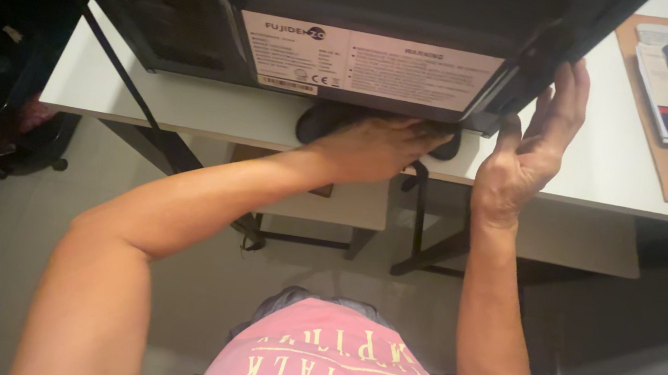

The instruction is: The person wipes the back and side surfaces of a black microwave oven with a dark cloth. They rotate the appliance to reach different areas and continue wiping until the end of the clip.

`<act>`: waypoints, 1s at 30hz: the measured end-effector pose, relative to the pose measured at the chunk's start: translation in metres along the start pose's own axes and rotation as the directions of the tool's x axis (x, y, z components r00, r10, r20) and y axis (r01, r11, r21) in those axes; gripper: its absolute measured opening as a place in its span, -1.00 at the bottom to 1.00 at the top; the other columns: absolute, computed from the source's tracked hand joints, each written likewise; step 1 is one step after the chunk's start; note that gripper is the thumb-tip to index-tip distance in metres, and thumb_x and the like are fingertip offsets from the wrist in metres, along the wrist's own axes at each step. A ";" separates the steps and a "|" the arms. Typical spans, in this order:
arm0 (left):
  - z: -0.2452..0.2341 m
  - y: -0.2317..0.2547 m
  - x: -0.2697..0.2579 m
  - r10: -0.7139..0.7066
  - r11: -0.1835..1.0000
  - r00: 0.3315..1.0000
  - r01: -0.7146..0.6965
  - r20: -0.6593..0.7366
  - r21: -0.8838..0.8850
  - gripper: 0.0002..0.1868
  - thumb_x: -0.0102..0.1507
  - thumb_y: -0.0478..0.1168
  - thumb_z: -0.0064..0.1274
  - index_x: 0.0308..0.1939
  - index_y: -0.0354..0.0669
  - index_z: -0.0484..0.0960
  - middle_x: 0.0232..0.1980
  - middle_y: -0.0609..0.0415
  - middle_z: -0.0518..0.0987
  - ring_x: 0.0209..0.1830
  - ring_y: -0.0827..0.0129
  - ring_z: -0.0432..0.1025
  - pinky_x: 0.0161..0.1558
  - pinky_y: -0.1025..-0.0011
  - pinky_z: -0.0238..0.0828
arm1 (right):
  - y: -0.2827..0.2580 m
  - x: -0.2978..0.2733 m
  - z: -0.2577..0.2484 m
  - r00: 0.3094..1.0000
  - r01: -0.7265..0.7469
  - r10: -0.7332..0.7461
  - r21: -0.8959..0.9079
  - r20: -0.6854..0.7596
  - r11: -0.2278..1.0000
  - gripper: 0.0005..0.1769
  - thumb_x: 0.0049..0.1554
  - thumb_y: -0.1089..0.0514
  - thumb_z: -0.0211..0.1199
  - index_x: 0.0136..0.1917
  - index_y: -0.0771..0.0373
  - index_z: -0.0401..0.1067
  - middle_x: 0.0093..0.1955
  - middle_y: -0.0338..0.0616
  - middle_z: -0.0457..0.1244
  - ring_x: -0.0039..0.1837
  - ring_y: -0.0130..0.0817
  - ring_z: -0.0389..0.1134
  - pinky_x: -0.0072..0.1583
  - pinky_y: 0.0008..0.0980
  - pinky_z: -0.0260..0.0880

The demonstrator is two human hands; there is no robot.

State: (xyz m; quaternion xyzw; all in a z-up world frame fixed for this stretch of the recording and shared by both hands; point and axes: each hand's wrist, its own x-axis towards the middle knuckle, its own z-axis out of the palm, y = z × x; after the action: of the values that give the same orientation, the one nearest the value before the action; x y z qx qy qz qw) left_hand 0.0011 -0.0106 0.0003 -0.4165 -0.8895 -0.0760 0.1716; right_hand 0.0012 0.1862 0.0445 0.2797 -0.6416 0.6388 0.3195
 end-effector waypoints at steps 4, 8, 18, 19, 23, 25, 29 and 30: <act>-0.012 -0.009 -0.024 0.010 0.996 1.000 -0.013 0.028 0.085 -0.33 0.25 -0.12 0.03 0.43 -0.23 0.31 0.50 0.05 0.38 0.45 0.17 0.28 0.40 0.25 0.20 | -0.004 -0.009 0.010 1.000 0.000 -0.003 -0.109 -0.021 0.994 -0.24 0.30 0.66 0.04 0.66 0.22 0.08 0.73 -0.18 -0.16 0.72 -0.25 -0.14 0.69 -0.17 -0.17; -0.031 -0.016 -0.047 -0.053 0.998 0.998 0.052 0.028 0.041 -0.31 0.28 -0.16 0.00 0.49 -0.28 0.26 0.43 -0.05 0.40 0.45 0.19 0.29 0.42 0.27 0.16 | -0.005 -0.022 0.021 1.000 0.000 -0.006 -0.235 -0.024 0.972 -0.31 0.37 0.45 0.09 0.68 0.20 0.03 0.76 -0.13 -0.23 0.75 -0.21 -0.25 0.73 -0.16 -0.20; -0.058 -0.029 -0.118 -0.225 0.971 0.974 0.223 0.013 0.090 -0.41 0.36 -0.25 -0.12 0.49 -0.27 0.27 0.43 0.00 0.41 0.44 0.27 0.27 0.53 0.16 -0.01 | 0.003 -0.044 0.057 1.000 -0.005 0.007 -0.192 0.005 0.981 -0.24 0.42 0.26 0.10 0.73 0.09 -0.20 0.78 -0.16 -0.26 0.76 -0.21 -0.27 0.73 -0.17 -0.29; -0.059 -0.030 -0.124 -0.240 0.966 0.970 0.237 0.022 0.101 -0.41 0.34 -0.27 -0.12 0.48 -0.26 0.28 0.45 0.01 0.39 0.45 0.28 0.25 0.53 0.13 -0.03 | 0.002 -0.044 0.058 1.000 -0.013 0.014 -0.198 0.004 0.980 -0.23 0.43 0.23 0.11 0.73 0.08 -0.22 0.78 -0.16 -0.26 0.76 -0.21 -0.27 0.73 -0.17 -0.30; -0.066 -0.026 -0.152 -0.317 0.936 0.948 0.317 -0.024 0.150 -0.36 0.25 -0.35 -0.14 0.46 -0.26 0.31 0.55 0.04 0.30 0.55 0.32 0.15 0.55 0.10 -0.06 | 0.000 -0.044 0.061 1.000 -0.029 0.030 -0.213 0.004 0.977 -0.17 0.47 0.10 0.19 0.74 0.05 -0.29 0.80 -0.17 -0.28 0.76 -0.23 -0.28 0.74 -0.17 -0.34; -0.069 -0.016 -0.165 -0.406 0.908 0.912 0.409 -0.050 0.093 -0.39 0.29 -0.37 -0.15 0.47 -0.30 0.31 0.58 0.00 0.26 0.62 0.27 0.07 0.58 0.11 -0.06 | -0.001 -0.045 0.062 0.999 -0.037 0.037 -0.220 -0.002 0.975 -0.14 0.47 0.05 0.21 0.75 0.04 -0.31 0.79 -0.17 -0.29 0.77 -0.23 -0.29 0.75 -0.17 -0.34; -0.074 0.007 -0.184 -0.698 0.715 0.682 0.646 -0.218 -0.269 -0.28 0.16 -0.51 -0.21 0.45 -0.29 0.39 0.57 -0.06 0.27 0.63 0.12 0.07 0.54 0.13 -0.04 | 0.001 -0.048 0.065 0.999 -0.033 0.033 -0.209 -0.002 0.977 -0.10 0.46 -0.03 0.22 0.75 0.04 -0.34 0.76 -0.17 -0.30 0.77 -0.23 -0.31 0.76 -0.18 -0.36; -0.074 0.013 -0.189 -0.754 0.655 0.587 0.641 -0.295 -0.400 -0.28 0.17 -0.52 -0.24 0.46 -0.29 0.41 0.57 -0.06 0.29 0.64 0.12 0.10 0.57 0.18 0.00 | 0.003 -0.048 0.065 1.000 -0.030 0.031 -0.212 -0.001 0.977 -0.10 0.47 -0.03 0.22 0.75 0.04 -0.35 0.76 -0.16 -0.31 0.78 -0.22 -0.31 0.76 -0.17 -0.35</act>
State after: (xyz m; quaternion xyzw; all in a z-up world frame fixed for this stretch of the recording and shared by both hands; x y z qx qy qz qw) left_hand 0.1415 -0.1581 -0.0004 -0.0202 -0.9010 -0.3408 0.2679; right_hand 0.0261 0.1193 0.0070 0.2348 -0.7107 0.5711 0.3369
